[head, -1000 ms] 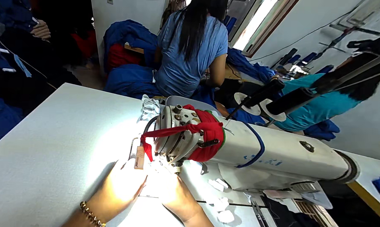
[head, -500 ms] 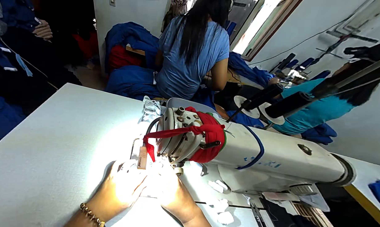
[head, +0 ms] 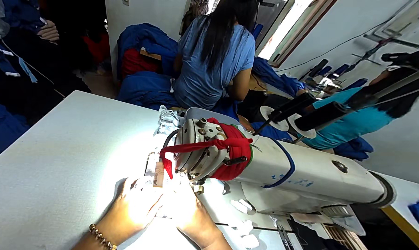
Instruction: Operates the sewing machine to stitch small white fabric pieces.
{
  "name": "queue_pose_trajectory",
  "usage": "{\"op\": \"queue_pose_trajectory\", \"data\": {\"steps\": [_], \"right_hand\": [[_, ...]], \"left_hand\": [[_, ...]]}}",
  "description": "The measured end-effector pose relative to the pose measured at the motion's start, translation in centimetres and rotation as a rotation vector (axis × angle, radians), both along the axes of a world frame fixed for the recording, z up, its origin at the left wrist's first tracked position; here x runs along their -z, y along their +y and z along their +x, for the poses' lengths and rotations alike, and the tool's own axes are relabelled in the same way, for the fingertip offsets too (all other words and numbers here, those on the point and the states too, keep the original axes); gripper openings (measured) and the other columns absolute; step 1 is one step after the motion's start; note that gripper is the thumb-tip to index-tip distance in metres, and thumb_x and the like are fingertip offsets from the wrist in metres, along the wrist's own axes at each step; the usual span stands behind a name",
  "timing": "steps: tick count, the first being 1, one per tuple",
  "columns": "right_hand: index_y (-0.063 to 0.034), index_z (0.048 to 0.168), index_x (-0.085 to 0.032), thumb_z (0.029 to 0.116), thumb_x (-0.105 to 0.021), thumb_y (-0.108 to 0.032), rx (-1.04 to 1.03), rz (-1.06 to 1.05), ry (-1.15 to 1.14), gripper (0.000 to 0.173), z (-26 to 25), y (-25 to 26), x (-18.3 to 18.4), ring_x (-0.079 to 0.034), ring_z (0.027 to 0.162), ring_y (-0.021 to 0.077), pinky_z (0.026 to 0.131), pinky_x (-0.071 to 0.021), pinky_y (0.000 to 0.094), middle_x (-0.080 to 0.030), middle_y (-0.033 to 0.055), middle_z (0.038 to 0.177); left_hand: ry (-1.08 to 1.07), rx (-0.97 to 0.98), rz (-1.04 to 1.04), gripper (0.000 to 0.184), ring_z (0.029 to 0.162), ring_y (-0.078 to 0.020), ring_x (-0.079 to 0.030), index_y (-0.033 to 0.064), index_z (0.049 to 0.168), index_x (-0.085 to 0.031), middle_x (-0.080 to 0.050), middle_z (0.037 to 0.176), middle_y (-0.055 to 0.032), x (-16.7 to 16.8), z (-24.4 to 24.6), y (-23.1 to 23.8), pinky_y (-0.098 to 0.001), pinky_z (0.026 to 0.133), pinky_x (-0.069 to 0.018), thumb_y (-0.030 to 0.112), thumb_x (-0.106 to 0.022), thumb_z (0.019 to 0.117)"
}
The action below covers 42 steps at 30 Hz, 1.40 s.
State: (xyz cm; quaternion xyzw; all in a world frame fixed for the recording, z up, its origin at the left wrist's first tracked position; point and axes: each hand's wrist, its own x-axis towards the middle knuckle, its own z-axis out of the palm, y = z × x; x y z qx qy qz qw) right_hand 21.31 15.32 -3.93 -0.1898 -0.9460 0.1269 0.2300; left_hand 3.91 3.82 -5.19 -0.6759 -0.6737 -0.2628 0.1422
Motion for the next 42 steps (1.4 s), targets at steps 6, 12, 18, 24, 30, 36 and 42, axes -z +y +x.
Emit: {"op": "queue_pose_trajectory", "data": {"steps": [6,12,18,24,30,36,42], "right_hand": [[-0.0072,0.125,-0.073,0.0937,-0.061,-0.026,0.04,-0.091,-0.031,0.038,0.1,-0.2,-0.4,-0.063,0.124,0.0239,0.107,-0.0487,0.0344,-0.069,0.0163,0.126],[-0.0139,0.107,-0.08,0.0976,-0.058,-0.026,-0.039,0.176,0.037,0.027,0.0,0.1,0.3,-0.07,0.11,0.0249,0.097,-0.0557,0.0371,-0.075,0.0099,0.112],[-0.0145,0.109,-0.079,0.0985,-0.058,-0.027,-0.048,0.242,0.047,0.027,0.1,0.1,0.3,-0.07,0.112,0.0251,0.097,-0.0562,0.0373,-0.075,0.0096,0.116],[-0.0167,0.108,-0.08,0.0983,-0.057,-0.03,-0.077,0.271,0.011,0.028,0.6,0.4,-0.3,-0.07,0.109,0.0244,0.095,-0.056,0.0394,-0.075,0.0073,0.115],[-0.0086,0.089,-0.074,0.0977,-0.059,-0.026,-0.208,0.127,-0.094,0.024,6.1,0.6,-7.2,-0.071,0.097,0.0235,0.09,-0.0571,0.0405,-0.073,0.0069,0.092],[-0.0003,0.119,-0.07,0.1029,-0.058,-0.022,0.134,0.172,0.102,0.03,18.0,3.5,-16.1,-0.067,0.107,0.0205,0.094,-0.0544,0.0341,-0.071,0.019,0.111],[0.0139,0.136,-0.052,0.1017,-0.057,-0.034,0.783,0.103,0.485,0.059,26.7,16.3,-18.0,-0.056,0.12,0.03,0.099,-0.048,0.0394,-0.054,0.0342,0.134]], "left_hand": [[0.001,-0.003,-0.018,0.04,0.122,-0.0216,-0.063,0.031,0.123,-0.075,-0.075,0.118,0.0069,0.0,-0.1,0.0,-0.0545,0.107,-0.0391,0.039,-0.04,0.1035],[0.02,-0.021,-0.014,0.042,0.127,-0.0217,-0.061,0.033,0.124,-0.074,-0.072,0.126,0.0094,-0.1,0.1,-0.1,-0.0562,0.105,-0.0395,0.041,-0.037,0.1048],[0.006,-0.024,-0.045,0.043,0.128,-0.0221,-0.06,0.032,0.124,-0.073,-0.072,0.124,0.0096,0.0,0.1,0.0,-0.0601,0.103,-0.0394,0.041,-0.037,0.1039],[-0.026,-0.029,-0.129,0.046,0.132,-0.0219,-0.058,0.0322,0.131,-0.07,-0.069,0.132,0.008,-0.6,-0.1,0.2,-0.0634,0.109,-0.0346,0.045,-0.034,0.1046],[-0.082,-0.034,-0.364,0.053,0.145,-0.0238,-0.044,0.0345,0.141,-0.063,-0.06,0.145,0.006,-2.7,-0.7,1.0,-0.0614,0.117,-0.0223,0.053,-0.028,0.1058],[-0.211,-0.059,-0.526,0.056,0.151,-0.0223,-0.034,0.0371,0.144,-0.059,-0.057,0.149,0.0047,-3.8,-0.8,1.4,-0.0594,0.123,-0.0114,0.059,-0.025,0.1045],[-0.202,-0.08,-0.661,0.06,0.155,-0.0238,-0.024,0.0343,0.155,-0.045,-0.041,0.162,0.0004,-4.0,-0.5,1.7,-0.06,0.123,-0.0055,0.059,-0.02,0.1055]]}}
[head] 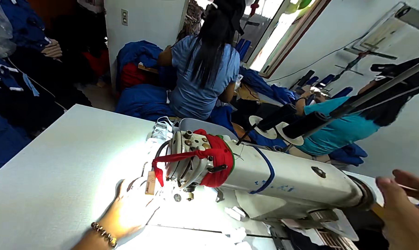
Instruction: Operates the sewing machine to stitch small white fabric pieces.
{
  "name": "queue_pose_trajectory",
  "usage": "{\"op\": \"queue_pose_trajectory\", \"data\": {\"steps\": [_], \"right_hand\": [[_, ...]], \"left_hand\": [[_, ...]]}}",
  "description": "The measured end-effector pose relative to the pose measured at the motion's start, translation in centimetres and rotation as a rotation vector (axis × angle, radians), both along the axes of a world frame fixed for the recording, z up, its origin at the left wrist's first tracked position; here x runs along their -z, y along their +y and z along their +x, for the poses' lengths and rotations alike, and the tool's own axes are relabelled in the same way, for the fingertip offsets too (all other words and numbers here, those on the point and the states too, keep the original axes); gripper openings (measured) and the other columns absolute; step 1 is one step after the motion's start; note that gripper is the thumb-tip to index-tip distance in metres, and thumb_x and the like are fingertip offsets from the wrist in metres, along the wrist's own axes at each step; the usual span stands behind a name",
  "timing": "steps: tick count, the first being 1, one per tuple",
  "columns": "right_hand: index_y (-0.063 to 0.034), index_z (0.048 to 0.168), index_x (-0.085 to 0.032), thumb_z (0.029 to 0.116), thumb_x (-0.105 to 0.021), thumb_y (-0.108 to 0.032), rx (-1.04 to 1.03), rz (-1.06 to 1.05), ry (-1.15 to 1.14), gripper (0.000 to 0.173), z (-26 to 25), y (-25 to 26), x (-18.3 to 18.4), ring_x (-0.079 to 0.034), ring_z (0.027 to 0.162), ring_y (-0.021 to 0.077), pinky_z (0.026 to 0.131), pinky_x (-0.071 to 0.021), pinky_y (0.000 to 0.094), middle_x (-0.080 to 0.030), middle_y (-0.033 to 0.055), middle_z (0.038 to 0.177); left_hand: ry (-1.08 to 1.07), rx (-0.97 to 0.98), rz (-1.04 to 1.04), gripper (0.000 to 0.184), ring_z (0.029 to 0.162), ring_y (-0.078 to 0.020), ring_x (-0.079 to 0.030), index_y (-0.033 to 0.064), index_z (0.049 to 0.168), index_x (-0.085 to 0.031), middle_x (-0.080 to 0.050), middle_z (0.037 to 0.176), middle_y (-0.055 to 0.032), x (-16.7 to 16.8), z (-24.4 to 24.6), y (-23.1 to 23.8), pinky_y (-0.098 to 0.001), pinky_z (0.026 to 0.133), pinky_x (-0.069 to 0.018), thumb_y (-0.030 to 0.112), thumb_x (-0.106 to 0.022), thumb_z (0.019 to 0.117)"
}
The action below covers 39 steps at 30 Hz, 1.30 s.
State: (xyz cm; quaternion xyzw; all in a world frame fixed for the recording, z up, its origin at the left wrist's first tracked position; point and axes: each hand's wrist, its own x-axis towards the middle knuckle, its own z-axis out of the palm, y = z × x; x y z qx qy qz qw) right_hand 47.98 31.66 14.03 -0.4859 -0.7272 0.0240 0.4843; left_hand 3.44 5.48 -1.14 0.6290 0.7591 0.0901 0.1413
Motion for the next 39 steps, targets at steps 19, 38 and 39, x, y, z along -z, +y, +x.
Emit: {"op": "queue_pose_trajectory", "data": {"steps": [19,38,39], "right_hand": [[0.0112,0.122,-0.061,0.1055,-0.05,-0.045,0.28,-0.665,-0.045,0.06,0.2,7.9,0.4,-0.06,0.11,0.0449,0.093,-0.044,0.0665,-0.062,0.0328,0.119],[0.0116,0.115,-0.062,0.1078,-0.046,-0.041,0.201,-0.543,-0.057,0.055,0.4,5.4,0.5,-0.061,0.099,0.036,0.088,-0.0457,0.0615,-0.063,0.0295,0.11],[0.0136,0.115,-0.062,0.1081,-0.047,-0.038,0.227,-0.583,-0.129,0.054,0.0,6.0,-0.3,-0.061,0.103,0.043,0.09,-0.044,0.0661,-0.063,0.0337,0.112]], "left_hand": [[0.062,0.048,0.297,0.052,0.144,-0.0203,-0.045,0.0303,0.147,-0.055,-0.057,0.149,0.005,2.1,0.4,-1.4,-0.0606,0.117,-0.0238,0.049,-0.029,0.1064],[0.011,0.124,0.422,0.048,0.148,-0.0213,-0.041,0.0309,0.151,-0.051,-0.049,0.155,0.0056,2.7,1.2,-2.9,-0.0692,0.117,-0.0215,0.04,-0.038,0.1059],[0.022,0.13,0.434,0.048,0.149,-0.0213,-0.039,0.0308,0.152,-0.05,-0.047,0.158,0.0061,2.8,1.4,-3.0,-0.0689,0.117,-0.0233,0.039,-0.039,0.1054]]}}
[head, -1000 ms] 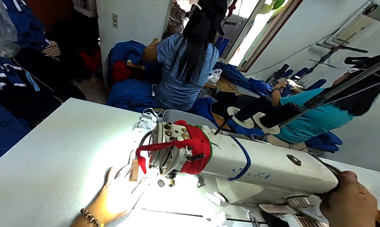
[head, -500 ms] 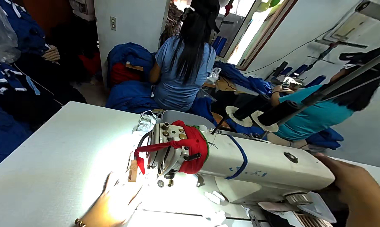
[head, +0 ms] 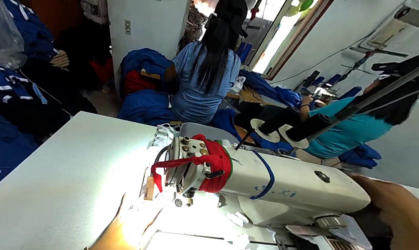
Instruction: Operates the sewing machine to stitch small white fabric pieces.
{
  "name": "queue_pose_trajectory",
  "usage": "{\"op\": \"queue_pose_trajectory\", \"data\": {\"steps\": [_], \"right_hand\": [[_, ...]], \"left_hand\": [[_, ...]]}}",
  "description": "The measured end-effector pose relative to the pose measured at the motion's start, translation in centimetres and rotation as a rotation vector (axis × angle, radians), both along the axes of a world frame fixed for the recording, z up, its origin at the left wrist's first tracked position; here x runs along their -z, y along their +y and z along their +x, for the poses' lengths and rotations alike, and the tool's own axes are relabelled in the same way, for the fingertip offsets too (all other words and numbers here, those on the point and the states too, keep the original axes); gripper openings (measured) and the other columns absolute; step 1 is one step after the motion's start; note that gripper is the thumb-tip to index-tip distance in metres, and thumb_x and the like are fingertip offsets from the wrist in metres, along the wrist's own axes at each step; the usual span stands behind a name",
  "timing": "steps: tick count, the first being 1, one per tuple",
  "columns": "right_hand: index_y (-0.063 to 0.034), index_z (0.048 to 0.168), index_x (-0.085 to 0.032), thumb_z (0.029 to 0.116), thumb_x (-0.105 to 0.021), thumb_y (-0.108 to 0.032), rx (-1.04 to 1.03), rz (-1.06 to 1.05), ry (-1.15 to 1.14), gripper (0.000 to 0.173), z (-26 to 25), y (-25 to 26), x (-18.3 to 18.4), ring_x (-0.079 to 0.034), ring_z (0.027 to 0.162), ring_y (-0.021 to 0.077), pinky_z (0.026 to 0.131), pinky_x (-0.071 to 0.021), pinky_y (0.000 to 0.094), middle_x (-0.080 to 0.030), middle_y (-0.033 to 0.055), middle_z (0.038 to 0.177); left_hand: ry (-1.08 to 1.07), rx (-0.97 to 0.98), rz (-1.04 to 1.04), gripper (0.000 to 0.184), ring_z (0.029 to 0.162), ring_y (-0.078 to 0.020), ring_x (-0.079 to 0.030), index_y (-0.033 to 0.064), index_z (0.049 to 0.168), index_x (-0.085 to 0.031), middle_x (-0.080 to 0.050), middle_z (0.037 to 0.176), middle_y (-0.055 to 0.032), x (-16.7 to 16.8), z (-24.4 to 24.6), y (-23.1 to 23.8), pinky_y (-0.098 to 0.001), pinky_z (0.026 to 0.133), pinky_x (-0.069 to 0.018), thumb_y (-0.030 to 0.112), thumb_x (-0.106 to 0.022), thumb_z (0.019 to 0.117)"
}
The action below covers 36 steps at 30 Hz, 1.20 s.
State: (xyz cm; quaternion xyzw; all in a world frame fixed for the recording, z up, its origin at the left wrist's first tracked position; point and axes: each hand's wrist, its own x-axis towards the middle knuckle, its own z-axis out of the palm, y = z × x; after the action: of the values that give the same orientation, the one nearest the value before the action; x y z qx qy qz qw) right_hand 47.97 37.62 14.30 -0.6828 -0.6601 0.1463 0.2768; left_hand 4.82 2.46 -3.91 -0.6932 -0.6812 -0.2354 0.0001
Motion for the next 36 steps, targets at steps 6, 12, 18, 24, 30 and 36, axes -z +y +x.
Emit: {"op": "queue_pose_trajectory", "data": {"steps": [6,12,18,24,30,36], "right_hand": [[0.0109,0.114,-0.064,0.105,-0.051,-0.041,0.037,0.066,0.046,0.054,0.3,0.6,0.9,-0.062,0.103,0.041,0.09,-0.0447,0.0655,-0.064,0.0314,0.111],[0.0087,0.114,-0.061,0.1072,-0.045,-0.042,0.0,0.199,0.291,0.054,0.9,-0.3,2.8,-0.058,0.089,0.0152,0.086,-0.0493,0.0441,-0.062,0.0168,0.102],[0.008,0.123,-0.059,0.1086,-0.038,-0.033,-0.002,0.415,0.553,0.048,0.6,-1.4,5.9,-0.06,0.099,0.0081,0.093,-0.0509,0.0338,-0.063,0.0116,0.112],[-0.0053,0.129,-0.052,0.1064,-0.035,-0.035,-0.079,0.222,0.822,0.041,3.2,-1.1,6.6,-0.064,0.097,0.0122,0.083,-0.0568,0.0398,-0.063,0.0031,0.111],[0.0076,0.12,-0.063,0.1034,-0.05,-0.05,0.064,0.125,0.244,0.061,0.8,-0.3,2.0,-0.062,0.103,0.0323,0.091,-0.0476,0.0592,-0.064,0.0262,0.113],[0.0033,0.139,-0.045,0.1118,-0.025,-0.033,-0.091,0.451,0.876,0.05,0.2,-3.5,8.2,-0.063,0.109,0.0067,0.096,-0.0534,0.0307,-0.062,0.0053,0.124]], "left_hand": [[0.056,-0.011,0.059,0.05,0.142,-0.0199,-0.048,0.0303,0.149,-0.053,-0.056,0.15,0.0061,0.0,0.1,-0.1,-0.0628,0.114,-0.032,0.043,-0.042,0.1021],[0.046,-0.066,0.015,0.048,0.143,-0.0238,-0.047,0.0364,0.146,-0.057,-0.062,0.143,0.0104,-0.1,-1.0,0.1,-0.0697,0.114,-0.0247,0.047,-0.036,0.1045],[0.024,-0.022,-0.003,0.048,0.148,-0.0251,-0.04,0.0395,0.147,-0.054,-0.059,0.146,0.0115,0.0,-1.6,0.1,-0.0722,0.116,-0.0186,0.05,-0.033,0.1059],[0.027,-0.037,-0.071,0.05,0.149,-0.0238,-0.039,0.0396,0.149,-0.051,-0.057,0.148,0.0114,-0.5,-1.6,0.2,-0.0717,0.117,-0.0149,0.052,-0.03,0.1057],[0.096,-0.038,-0.051,0.051,0.149,-0.0274,-0.038,0.0371,0.148,-0.054,-0.057,0.148,0.0101,-0.1,-1.4,0.3,-0.0723,0.116,-0.015,0.051,-0.03,0.1053],[0.08,-0.059,-0.036,0.05,0.149,-0.0264,-0.039,0.0381,0.145,-0.057,-0.06,0.145,0.0114,0.2,-1.4,0.2,-0.0716,0.117,-0.0164,0.051,-0.029,0.1058]]}}
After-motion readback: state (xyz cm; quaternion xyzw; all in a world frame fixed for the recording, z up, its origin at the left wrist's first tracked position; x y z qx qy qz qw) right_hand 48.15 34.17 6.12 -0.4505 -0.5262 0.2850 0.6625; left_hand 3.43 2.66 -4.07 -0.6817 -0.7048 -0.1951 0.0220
